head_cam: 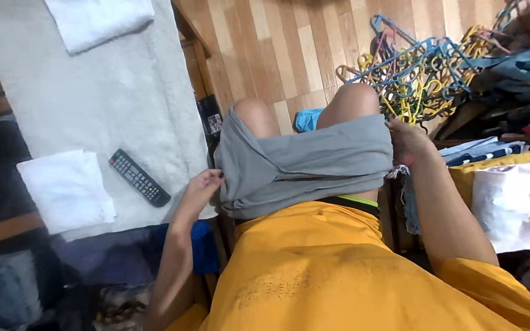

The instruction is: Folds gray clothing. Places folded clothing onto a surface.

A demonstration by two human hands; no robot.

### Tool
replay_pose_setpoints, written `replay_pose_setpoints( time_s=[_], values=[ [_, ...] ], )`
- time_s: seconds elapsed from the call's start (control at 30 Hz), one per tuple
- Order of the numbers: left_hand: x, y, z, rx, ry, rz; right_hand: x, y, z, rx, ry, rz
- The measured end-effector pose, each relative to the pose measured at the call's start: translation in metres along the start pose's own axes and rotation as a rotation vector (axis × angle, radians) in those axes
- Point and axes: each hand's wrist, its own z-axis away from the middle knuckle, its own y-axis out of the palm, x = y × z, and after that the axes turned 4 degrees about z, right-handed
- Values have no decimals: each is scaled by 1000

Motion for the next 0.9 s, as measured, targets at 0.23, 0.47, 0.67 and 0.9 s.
replay_pose_setpoints(
  time_s=[0.23,0.47,0.67,0.9],
  values=[
    [11,30,0,-129,-136,52,-1,-6,-21,-82,51,-152],
    [-19,59,-34,-443,-178,276,20,-18,-8,-63,21,-321],
    [-36,69,-59,-532,-162,218,19,-37,-17,-330,-66,-361],
    [-32,64,-59,-408,-54,486,22,-22,-14,-344,-492,383]
  ],
)
